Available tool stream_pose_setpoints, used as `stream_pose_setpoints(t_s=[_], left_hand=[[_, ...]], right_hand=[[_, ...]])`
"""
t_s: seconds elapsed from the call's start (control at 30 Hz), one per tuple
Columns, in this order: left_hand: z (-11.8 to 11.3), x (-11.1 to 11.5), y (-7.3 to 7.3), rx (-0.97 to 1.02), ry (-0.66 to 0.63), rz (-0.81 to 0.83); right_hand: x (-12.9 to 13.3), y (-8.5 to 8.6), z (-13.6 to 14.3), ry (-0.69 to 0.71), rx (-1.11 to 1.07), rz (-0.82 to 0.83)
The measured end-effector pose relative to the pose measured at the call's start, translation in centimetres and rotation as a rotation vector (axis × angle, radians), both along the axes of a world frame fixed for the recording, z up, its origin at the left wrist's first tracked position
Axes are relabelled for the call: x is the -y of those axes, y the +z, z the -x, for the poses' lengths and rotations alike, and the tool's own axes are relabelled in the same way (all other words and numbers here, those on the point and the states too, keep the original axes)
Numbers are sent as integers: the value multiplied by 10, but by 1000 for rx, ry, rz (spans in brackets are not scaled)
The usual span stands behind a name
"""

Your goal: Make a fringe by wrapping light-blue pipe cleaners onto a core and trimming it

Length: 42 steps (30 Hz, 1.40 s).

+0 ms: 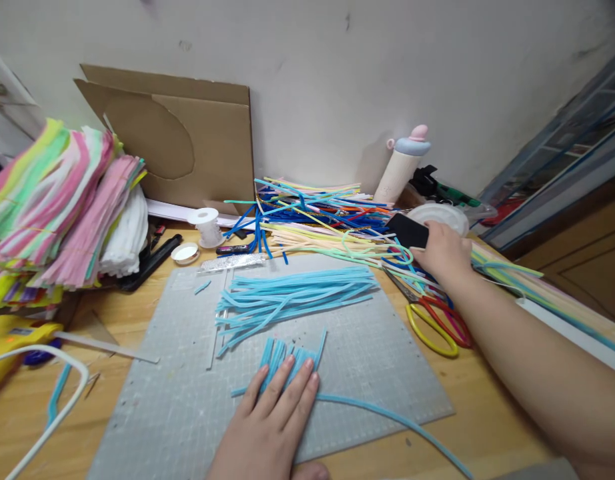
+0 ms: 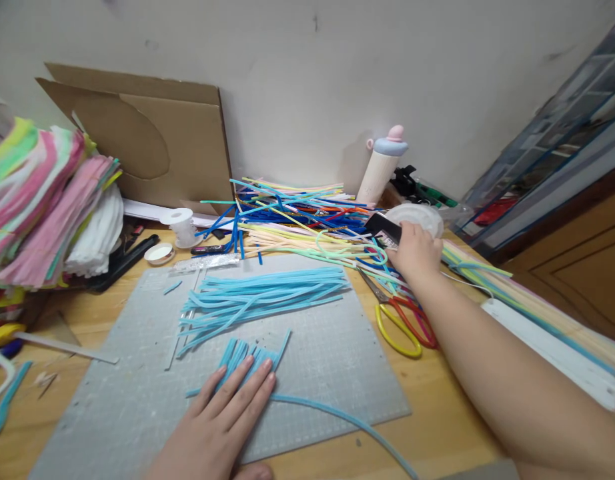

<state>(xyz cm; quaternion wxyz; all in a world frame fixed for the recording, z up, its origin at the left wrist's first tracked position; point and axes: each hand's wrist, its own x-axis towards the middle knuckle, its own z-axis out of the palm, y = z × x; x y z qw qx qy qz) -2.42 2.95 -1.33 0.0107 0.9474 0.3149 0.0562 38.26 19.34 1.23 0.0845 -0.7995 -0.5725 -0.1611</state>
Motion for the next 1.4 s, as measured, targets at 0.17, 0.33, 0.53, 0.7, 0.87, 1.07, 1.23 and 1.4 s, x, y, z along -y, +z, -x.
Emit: stream_pose_setpoints(t_s=[0.17, 0.33, 0.53, 0.7, 0.87, 1.07, 1.23, 1.4], left_hand=[[-1, 1, 2, -26, 24, -35], [-2, 1, 3, -31, 12, -58], [-1, -1, 0, -34, 3, -97], [-1, -3, -3, -26, -15, -120], [0, -3, -1, -16, -14, -161], [1, -3, -2, 4, -17, -186], [1, -1, -1, -12, -6, -148], [1, -1, -1, 2, -6, -131]], right_hand=[[-6, -7, -3, -75, 25, -1], [-4, -8, -1, -70, 32, 6], [0, 2, -2, -24, -115, 63], [-9, 17, -17, -49, -256, 128], [-16, 24, -22, -98, -287, 123], [-10, 34, -25, -119, -286, 89], [3, 36, -52, -152, -279, 111], [14, 20, -73, -126, -287, 254]])
